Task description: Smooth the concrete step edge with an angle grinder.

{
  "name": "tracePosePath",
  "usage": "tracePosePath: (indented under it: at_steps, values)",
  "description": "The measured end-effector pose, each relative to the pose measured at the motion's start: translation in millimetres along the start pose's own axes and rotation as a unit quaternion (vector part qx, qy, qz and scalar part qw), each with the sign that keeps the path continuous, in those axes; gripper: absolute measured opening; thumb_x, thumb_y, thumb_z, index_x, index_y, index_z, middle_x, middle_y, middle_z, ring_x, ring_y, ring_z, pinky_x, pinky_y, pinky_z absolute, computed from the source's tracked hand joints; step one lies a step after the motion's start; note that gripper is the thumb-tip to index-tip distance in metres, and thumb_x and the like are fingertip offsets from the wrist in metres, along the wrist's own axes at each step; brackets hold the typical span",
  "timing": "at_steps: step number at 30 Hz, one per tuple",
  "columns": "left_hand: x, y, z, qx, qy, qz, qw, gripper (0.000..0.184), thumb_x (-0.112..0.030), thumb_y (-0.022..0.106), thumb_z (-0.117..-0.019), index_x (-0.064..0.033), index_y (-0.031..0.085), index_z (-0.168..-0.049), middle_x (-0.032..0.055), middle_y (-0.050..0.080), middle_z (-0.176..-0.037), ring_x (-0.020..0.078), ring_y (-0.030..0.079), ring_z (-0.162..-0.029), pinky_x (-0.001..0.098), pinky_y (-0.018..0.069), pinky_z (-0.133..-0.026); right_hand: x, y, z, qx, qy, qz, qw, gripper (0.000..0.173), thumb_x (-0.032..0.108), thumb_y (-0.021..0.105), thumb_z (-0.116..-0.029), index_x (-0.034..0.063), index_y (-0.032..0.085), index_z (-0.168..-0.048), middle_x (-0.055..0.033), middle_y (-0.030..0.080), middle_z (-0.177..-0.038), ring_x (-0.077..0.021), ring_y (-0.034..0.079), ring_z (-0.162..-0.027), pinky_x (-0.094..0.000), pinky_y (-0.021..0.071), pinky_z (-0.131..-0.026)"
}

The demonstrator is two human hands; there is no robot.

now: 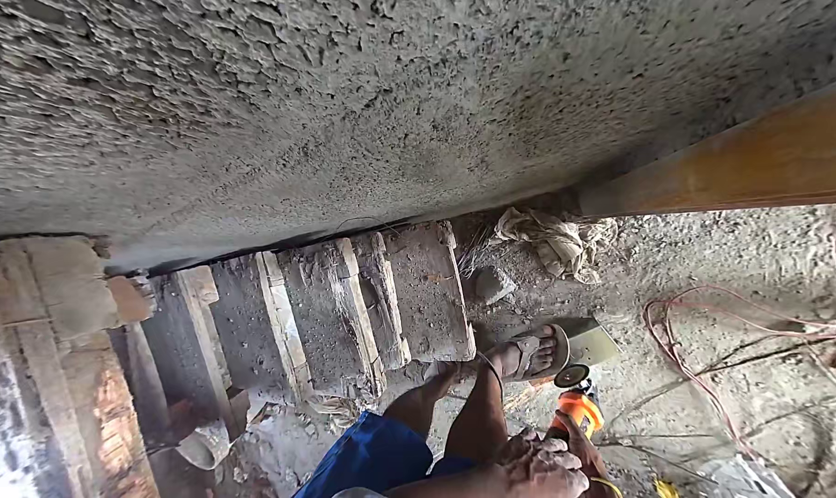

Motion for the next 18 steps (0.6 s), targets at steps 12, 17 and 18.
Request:
tracePosePath:
  at_steps: [12, 17, 18]
  values:
    - [4, 3, 0, -0.033, 0.012, -0.001, 0.999, 0.034, -0.017, 0.051, -0.1057, -0.0082, 0.064, -0.136, 0.0103, 0.056, -0.152, 0.0312, 0.045, -0.146, 0.0546, 0.0395, -0.114, 13, 7, 5, 0.046, 0.008, 0.054, 0.997, 0.044, 0.041, 0.059, -0.1012, 0.0027, 0.064, -0.12, -0.012, 0.067, -0.097, -0.018, 0.062, -0.08, -0.0406, 0.0537, -0.073]
    - [5, 3, -1, -0.034, 0.008, 0.012, 0.999, 0.035, -0.016, 0.049, -0.1063, -0.0084, 0.064, -0.137, 0.0096, 0.055, -0.153, 0.0311, 0.044, -0.147, 0.0537, 0.0381, -0.116, 10, 4, -1, 0.031, 0.022, 0.075, 0.996, 0.054, 0.043, 0.065, -0.098, -0.002, 0.062, -0.128, -0.022, 0.067, -0.118, -0.0309, 0.064, -0.104, -0.053, 0.0511, -0.091]
    - [5, 2, -1, -0.03, 0.007, 0.012, 0.999, 0.035, -0.016, 0.049, -0.1065, -0.0085, 0.063, -0.137, 0.0095, 0.054, -0.154, 0.031, 0.043, -0.148, 0.0536, 0.0378, -0.116, 7, 3, -4, 0.039, 0.01, 0.072, 0.997, 0.054, 0.042, 0.065, -0.0982, -0.0023, 0.062, -0.129, -0.0223, 0.067, -0.119, -0.0304, 0.064, -0.104, -0.0524, 0.0507, -0.091]
Point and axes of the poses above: each hand's wrist, its own z-axis away from the middle knuckle, its own y-axis out of the palm, x = y × z, the point moved 5 cm from there along -z, towards the middle knuckle
